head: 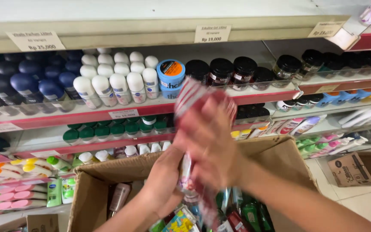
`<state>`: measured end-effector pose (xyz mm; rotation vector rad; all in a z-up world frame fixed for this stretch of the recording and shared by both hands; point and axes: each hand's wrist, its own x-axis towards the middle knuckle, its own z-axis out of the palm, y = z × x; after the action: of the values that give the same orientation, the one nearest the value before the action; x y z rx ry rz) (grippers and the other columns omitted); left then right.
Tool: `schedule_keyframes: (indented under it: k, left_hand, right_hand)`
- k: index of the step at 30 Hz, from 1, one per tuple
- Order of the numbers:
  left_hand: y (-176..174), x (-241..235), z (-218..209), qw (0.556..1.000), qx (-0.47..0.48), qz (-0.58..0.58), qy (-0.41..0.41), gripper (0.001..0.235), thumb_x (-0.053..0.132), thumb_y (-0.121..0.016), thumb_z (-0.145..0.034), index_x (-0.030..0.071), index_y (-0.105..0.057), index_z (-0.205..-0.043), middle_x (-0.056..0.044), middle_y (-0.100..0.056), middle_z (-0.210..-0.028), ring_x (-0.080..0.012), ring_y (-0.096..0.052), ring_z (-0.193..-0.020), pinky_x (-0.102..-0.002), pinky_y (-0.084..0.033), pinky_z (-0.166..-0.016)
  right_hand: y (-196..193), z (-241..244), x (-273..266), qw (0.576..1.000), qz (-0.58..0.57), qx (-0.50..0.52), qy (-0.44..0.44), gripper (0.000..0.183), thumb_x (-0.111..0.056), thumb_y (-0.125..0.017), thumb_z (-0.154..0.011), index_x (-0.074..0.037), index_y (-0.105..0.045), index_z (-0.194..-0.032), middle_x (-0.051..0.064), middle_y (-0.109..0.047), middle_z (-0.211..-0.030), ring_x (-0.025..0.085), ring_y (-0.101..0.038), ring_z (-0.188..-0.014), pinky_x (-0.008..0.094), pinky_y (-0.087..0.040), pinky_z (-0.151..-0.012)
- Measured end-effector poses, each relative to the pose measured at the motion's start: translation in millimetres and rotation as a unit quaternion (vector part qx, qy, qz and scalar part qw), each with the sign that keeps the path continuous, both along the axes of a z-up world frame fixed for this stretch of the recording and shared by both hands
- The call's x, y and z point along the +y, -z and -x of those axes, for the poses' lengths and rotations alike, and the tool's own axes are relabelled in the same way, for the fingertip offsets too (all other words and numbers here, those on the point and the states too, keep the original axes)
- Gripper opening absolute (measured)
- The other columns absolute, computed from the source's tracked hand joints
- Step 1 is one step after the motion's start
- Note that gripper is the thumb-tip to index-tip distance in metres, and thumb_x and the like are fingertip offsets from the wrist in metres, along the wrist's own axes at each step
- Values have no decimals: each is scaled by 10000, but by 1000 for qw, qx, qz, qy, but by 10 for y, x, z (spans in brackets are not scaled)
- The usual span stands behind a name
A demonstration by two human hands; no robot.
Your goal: Wiping and stocking perfume or spray bottles onto grocery store shelves.
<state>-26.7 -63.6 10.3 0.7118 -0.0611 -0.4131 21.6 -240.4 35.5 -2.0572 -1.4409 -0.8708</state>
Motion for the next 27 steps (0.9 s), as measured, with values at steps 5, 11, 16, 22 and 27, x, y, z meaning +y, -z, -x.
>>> schedule_keyframes:
  k: [5,11,16,22,27]
  left_hand:
    - [328,8,-42,968,41,225,100,459,429,-395,-1065,159,-505,-1420,-55,-692,-1159,-187,-689,-940,-377,-558,-778]
    - [-225,3,68,998,14,-50,35,498,387,-359,-1094,81,-501,-1459,-114,-673,-1275,-199,-676,-1073,-385,-545,-875]
    - [-99,38,80,994,79,-69,16,543,434,-332,-1047,111,-541,-1430,-149,-670,-1289,-233,-688,-1108,-408,-596,-933]
    - [-119,143,75,993,57,94,40,503,373,-467,-990,65,-570,-1374,-112,-687,-1270,-256,-696,-1096,-388,-578,-874]
    - [41,129,-20,990,54,99,-80,389,336,-477,-1075,65,-591,-1330,-111,-664,-1208,-232,-652,-1054,-383,-533,-878]
  right_hand:
    - [76,171,99,993,60,-62,-79,528,-492,-524,-1089,-196,-550,-1526,73,-374,-1677,348,-194,-1616,587,-27,-1327]
    - [-217,76,89,990,-95,99,-21,546,-443,-462,-1114,-173,-457,-1589,143,-200,-1742,404,-124,-1655,558,-64,-1329]
    - [114,443,257,986,-109,122,-15,546,-403,-491,-1081,-136,-435,-1554,154,-173,-1745,461,-67,-1652,637,15,-1352]
    - [0,244,158,997,33,-18,-66,624,-367,-792,-930,-241,-553,-1492,99,-320,-1664,445,-190,-1600,638,-158,-1296]
    - [-319,308,244,995,36,57,-78,606,-62,-780,-861,-167,-574,-1421,250,-425,-1579,492,-484,-1457,567,-443,-1215]
